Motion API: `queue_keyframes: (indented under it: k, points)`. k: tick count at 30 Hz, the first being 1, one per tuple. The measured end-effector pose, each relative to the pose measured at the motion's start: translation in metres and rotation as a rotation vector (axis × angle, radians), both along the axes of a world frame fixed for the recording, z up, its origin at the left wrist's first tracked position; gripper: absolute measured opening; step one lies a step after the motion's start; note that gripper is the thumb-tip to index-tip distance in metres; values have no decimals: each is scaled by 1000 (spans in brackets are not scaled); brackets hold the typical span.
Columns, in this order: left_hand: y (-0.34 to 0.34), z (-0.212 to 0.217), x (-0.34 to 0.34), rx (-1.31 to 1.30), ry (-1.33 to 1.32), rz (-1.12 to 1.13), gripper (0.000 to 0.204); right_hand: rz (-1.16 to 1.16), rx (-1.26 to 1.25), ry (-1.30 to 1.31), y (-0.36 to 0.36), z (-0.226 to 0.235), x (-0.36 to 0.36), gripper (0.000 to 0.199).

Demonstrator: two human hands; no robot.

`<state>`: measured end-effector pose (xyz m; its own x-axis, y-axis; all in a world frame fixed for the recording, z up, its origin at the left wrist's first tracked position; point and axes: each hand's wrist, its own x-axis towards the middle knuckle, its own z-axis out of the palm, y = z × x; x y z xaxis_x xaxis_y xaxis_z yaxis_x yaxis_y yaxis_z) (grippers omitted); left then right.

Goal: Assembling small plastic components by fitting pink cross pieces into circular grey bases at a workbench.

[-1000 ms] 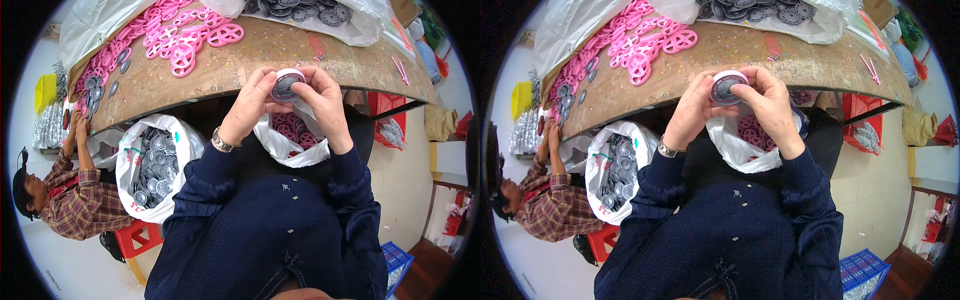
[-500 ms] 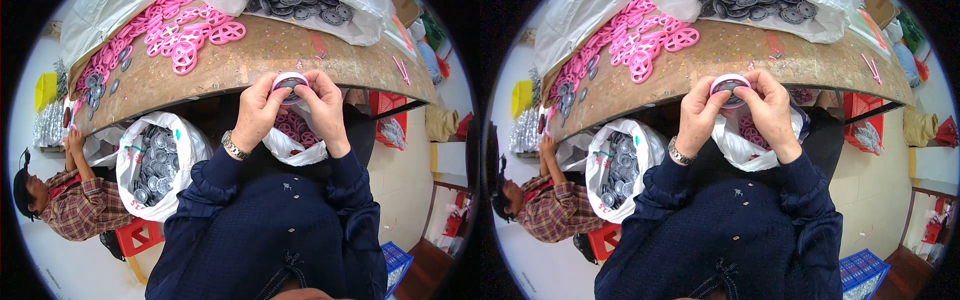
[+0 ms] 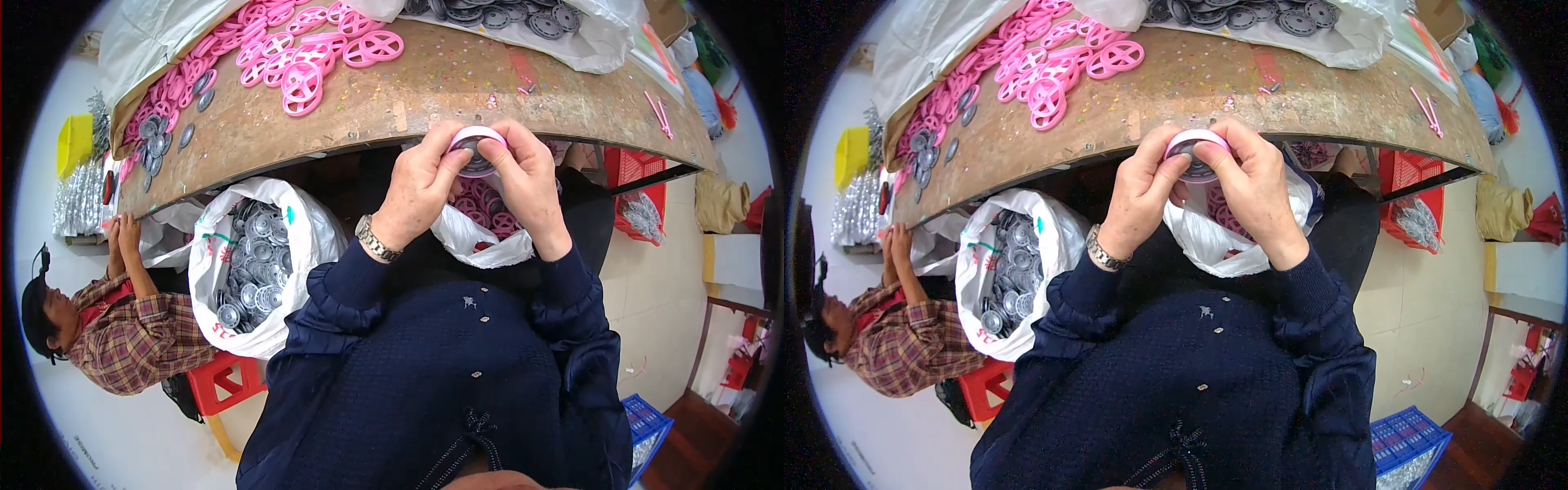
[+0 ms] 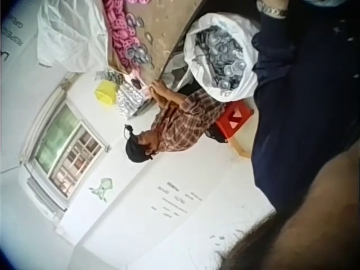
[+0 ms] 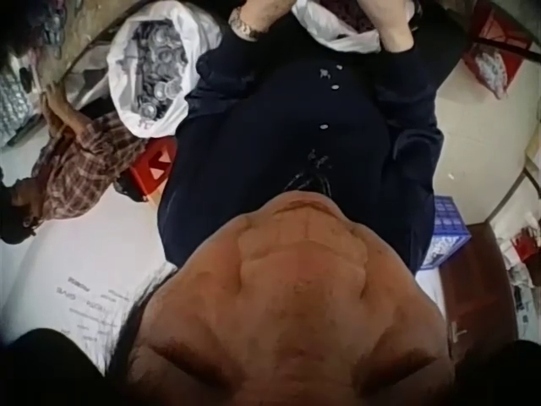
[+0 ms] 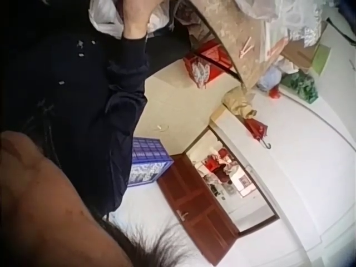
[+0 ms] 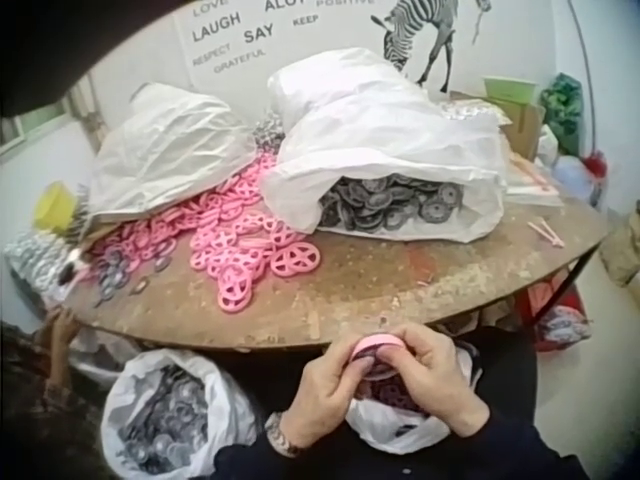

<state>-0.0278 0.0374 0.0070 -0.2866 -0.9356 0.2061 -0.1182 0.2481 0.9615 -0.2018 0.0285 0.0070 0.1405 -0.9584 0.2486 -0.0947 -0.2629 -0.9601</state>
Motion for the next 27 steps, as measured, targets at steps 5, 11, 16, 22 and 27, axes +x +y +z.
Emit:
queue_keyframes:
  k: [5, 11, 16, 22, 27]
  points:
    - [-3, -2, -3, 111, 139, 41, 27, 140, 125, -77, -3, 1, -3, 16]
    - [0, 2, -4, 106, 118, 21, 25, 64, 108, -129, 7, -9, -2, 19]
    - [-13, 4, 12, -337, -267, 202, 34, 110, 108, 107, 4, -9, -19, 20]
    - [-66, 22, 91, -790, -832, 790, 70, 193, 82, 584, 16, -24, -54, 24]
    - [-103, -3, 136, -659, -1019, 950, 85, 209, -150, 782, 19, -35, -58, 25]
